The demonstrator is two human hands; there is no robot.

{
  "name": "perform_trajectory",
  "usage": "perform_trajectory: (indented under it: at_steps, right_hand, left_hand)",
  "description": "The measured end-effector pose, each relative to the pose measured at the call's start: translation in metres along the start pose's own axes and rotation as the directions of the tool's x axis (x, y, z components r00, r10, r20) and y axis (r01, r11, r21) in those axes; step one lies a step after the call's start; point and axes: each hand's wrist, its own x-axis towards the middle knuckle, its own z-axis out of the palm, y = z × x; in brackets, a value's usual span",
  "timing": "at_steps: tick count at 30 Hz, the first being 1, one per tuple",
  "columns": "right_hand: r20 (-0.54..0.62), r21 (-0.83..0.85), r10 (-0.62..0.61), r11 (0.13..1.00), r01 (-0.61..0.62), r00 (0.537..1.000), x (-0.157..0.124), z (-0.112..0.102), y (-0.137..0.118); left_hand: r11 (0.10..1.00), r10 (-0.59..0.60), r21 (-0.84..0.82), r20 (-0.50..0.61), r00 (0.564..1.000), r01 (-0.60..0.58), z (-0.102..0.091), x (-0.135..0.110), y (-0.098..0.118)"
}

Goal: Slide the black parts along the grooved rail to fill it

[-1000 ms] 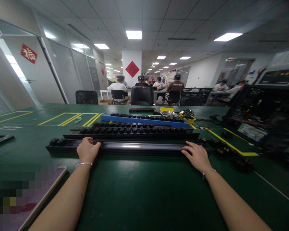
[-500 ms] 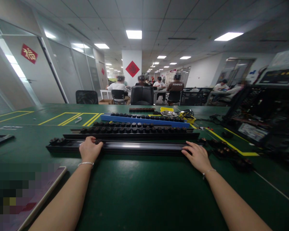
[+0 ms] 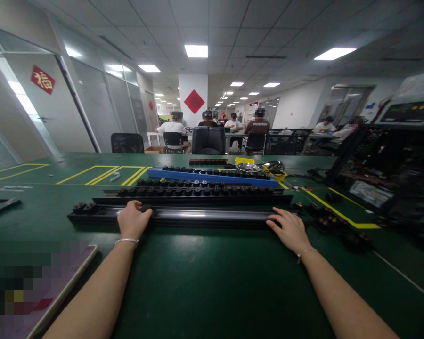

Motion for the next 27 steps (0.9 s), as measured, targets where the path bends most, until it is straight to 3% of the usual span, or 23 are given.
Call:
perform_trajectory:
  at_steps: [27]
  right_hand:
    - [-0.023,-0.015,-0.002,1.000,0.001,1.000,0.000,0.001,0.000]
  left_hand:
    - [0.996,0.086,0.025,0.032,0.996,-0.087,0.001,-0.006,0.012]
